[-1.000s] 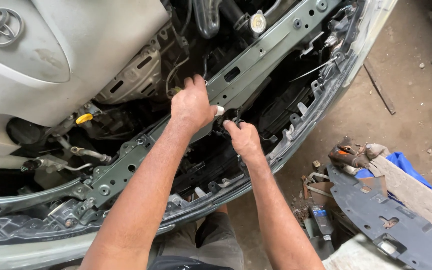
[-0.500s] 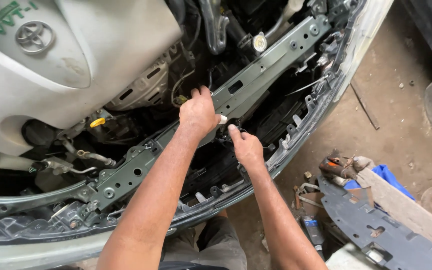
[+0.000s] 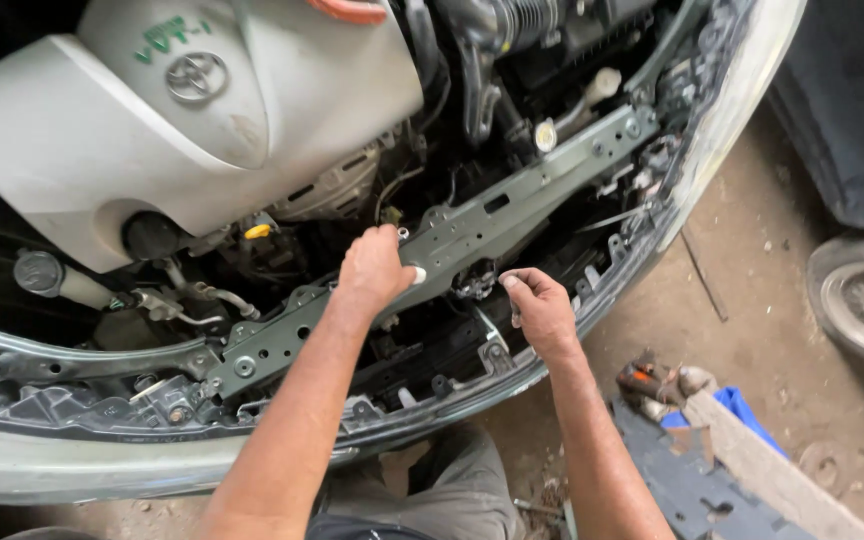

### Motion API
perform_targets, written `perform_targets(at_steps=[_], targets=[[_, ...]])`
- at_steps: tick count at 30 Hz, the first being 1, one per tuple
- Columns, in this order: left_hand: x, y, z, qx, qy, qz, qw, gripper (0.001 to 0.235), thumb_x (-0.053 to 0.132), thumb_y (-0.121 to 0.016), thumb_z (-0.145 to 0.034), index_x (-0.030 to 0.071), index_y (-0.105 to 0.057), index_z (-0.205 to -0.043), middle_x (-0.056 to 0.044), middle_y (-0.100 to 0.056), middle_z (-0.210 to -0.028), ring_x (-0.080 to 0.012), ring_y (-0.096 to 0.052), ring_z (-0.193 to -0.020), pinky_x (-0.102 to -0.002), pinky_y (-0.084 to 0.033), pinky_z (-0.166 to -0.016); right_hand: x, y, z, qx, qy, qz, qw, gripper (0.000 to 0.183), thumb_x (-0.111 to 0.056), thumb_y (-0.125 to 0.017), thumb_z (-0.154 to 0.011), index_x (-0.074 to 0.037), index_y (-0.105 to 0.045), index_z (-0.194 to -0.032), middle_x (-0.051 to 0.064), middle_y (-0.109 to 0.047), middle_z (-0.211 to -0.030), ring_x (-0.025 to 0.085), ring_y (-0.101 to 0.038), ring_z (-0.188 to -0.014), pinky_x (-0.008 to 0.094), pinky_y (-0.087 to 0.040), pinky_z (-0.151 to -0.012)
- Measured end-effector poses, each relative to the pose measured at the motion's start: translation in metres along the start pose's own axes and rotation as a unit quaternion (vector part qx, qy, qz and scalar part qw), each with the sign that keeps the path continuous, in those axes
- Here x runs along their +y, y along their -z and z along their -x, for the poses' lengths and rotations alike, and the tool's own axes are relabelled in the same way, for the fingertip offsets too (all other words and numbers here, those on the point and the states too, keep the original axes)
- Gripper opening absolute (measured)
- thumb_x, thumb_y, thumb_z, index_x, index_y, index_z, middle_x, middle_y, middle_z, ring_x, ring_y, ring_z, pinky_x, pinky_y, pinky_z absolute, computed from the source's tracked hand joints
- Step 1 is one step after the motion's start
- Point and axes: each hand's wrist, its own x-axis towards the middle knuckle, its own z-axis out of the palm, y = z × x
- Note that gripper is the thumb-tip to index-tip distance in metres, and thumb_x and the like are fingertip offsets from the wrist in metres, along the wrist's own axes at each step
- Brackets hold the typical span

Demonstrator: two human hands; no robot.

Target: The person uses a wrench to tighten bolts on the front radiator support beam of a white Toyota. They work on both the left and right sides of the beam, securing the metal bracket to the car's frame.

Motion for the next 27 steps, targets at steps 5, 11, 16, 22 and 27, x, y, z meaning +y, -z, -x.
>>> perform_targets(at_steps=[5, 11, 16, 22, 27], targets=[[0.026, 0.001, -0.007, 0.017, 0.028, 0.027, 0.999, 0.071, 0.036, -0.094, -0.064, 0.003, -0.063, -0.119, -0.019, -0.062, -0.123, -0.0399, -0.057, -0.119, -0.048, -0.051, -0.101, -0.084, -0.024, -0.028, -0.029, 0.170, 0.350, 0.921, 0.048, -0.024, -0.081, -0.078, -0.002, -0.070, -0.119, 0.008, -0.068, -0.091, 0.025, -0.065, -0.083, 0.038, -0.054, -0.076], [0.046, -0.025, -0.028, 0.030, 0.092, 0.024, 0.995, 0.089, 0.039, -0.098, -0.056, 0.002, -0.057, -0.126, -0.017, -0.055, -0.132, -0.0377, -0.051, -0.126, -0.048, -0.050, -0.103, -0.131, -0.046, -0.090, -0.130, 0.334, 0.590, 0.723, 0.074, -0.032, -0.091, -0.060, 0.000, -0.066, -0.122, 0.018, -0.063, -0.108, 0.038, -0.060, -0.108, 0.049, -0.049, -0.090], [0.057, -0.022, -0.039, 0.081, 0.151, 0.014, 0.985, 0.109, 0.043, -0.102, -0.044, 0.003, -0.051, -0.132, -0.017, -0.053, -0.131, -0.0376, -0.050, -0.126, -0.049, -0.049, -0.101, -0.145, -0.063, -0.135, -0.215, 0.375, 0.678, 0.594, 0.055, -0.042, -0.090, -0.055, -0.005, -0.077, -0.094, 0.016, -0.065, -0.111, 0.036, -0.061, -0.111, 0.048, -0.050, -0.092], [0.059, -0.029, -0.045, 0.008, 0.173, -0.030, 0.985, 0.108, 0.052, -0.102, -0.044, 0.005, -0.053, -0.128, -0.015, -0.058, -0.128, -0.0342, -0.054, -0.124, -0.050, -0.050, -0.100, -0.126, -0.063, -0.167, -0.339, 0.352, 0.650, 0.582, 0.072, -0.056, -0.093, -0.045, -0.003, -0.077, -0.090, 0.020, -0.067, -0.106, 0.039, -0.063, -0.108, 0.049, -0.055, -0.089], [0.059, -0.031, -0.044, 0.019, 0.155, -0.091, 0.984, 0.105, 0.056, -0.101, -0.040, 0.006, -0.057, -0.121, -0.012, -0.069, -0.110, -0.0304, -0.066, -0.108, -0.045, -0.051, -0.096, -0.130, -0.067, -0.152, -0.355, 0.259, 0.668, 0.601, 0.072, -0.052, -0.093, -0.040, -0.005, -0.076, -0.092, 0.016, -0.075, -0.094, 0.035, -0.072, -0.092, 0.045, -0.058, -0.086]])
